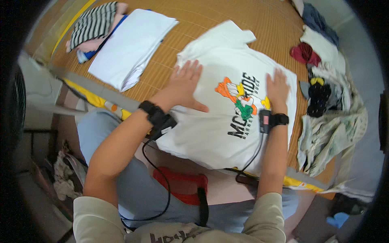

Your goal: The person folds a white t-shirt with a graphic on a bed by smoothing it out and folding the sides toward the center.

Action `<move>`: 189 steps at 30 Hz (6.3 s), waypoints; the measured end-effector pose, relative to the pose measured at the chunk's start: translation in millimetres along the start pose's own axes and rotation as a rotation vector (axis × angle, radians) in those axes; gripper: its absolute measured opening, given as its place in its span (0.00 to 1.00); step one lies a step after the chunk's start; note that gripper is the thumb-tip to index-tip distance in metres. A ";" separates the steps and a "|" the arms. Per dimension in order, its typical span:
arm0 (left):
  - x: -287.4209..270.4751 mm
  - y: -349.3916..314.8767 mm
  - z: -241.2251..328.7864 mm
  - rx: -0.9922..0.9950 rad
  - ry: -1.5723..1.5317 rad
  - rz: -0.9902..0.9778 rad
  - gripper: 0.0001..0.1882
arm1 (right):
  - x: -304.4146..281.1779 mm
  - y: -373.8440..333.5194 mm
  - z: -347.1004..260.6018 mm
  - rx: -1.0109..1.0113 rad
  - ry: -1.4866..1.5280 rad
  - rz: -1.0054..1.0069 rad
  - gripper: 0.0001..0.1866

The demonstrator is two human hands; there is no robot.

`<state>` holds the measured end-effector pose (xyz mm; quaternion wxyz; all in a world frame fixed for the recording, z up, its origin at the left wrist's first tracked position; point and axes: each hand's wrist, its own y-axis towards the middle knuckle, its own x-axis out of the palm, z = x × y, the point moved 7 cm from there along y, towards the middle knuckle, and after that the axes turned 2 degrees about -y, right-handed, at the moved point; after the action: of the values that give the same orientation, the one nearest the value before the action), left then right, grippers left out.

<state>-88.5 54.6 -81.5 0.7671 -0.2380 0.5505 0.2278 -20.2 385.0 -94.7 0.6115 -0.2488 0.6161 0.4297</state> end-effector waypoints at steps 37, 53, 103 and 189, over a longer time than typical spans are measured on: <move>7.0 13.1 6.2 0.040 -0.001 0.026 0.71 | -54.5 -82.7 -158.4 -0.209 0.403 -0.001 0.29; 4.0 17.9 10.3 0.003 0.078 0.056 0.70 | -69.3 -71.6 -148.1 -0.459 0.169 0.346 0.27; -4.7 -55.5 46.9 0.271 0.016 0.156 0.38 | -73.1 -189.2 11.9 -0.081 0.222 -0.063 0.32; 3.1 -44.5 34.1 -0.134 0.402 -0.426 0.55 | -46.4 -130.1 45.9 -0.085 0.191 0.021 0.32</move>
<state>-35.2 41.0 -69.8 0.6558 -0.4386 0.6127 0.0461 118.8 347.2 -73.7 0.5343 -0.3078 0.6554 0.4361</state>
